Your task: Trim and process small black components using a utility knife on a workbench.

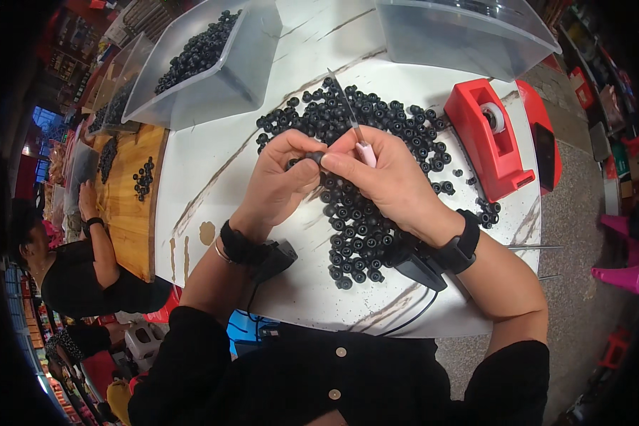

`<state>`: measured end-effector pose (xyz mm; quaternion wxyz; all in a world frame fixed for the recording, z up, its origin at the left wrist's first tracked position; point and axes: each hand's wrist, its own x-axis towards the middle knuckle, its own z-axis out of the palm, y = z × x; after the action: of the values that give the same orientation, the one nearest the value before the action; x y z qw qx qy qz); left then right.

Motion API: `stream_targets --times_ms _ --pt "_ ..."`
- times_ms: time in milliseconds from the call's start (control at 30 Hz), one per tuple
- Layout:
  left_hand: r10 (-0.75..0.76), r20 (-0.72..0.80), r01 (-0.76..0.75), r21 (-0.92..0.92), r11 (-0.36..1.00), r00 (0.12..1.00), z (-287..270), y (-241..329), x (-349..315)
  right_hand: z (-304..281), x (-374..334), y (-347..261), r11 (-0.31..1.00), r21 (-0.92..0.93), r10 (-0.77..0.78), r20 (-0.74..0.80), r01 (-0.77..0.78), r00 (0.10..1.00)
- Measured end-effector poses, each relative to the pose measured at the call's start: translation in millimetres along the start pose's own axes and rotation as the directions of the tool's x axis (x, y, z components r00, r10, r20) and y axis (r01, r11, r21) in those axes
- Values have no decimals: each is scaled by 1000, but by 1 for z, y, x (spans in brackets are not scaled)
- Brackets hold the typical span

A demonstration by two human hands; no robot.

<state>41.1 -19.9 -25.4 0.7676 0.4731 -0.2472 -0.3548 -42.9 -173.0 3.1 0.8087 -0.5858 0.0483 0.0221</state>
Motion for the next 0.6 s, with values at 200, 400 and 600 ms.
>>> stream_targets --times_ms 200,400,600 --pt "-21 -7 20 -71 997 1000 -1 -4 0 0 -1 4 989 -115 -92 -34 88 995" --pt "-22 17 24 -113 993 1000 -1 -4 1 1 -1 -1 982 -181 -63 -71 49 995" --pt "-21 -15 19 -112 994 1000 -2 -5 1 3 -3 -6 998 -50 36 -56 -39 998"
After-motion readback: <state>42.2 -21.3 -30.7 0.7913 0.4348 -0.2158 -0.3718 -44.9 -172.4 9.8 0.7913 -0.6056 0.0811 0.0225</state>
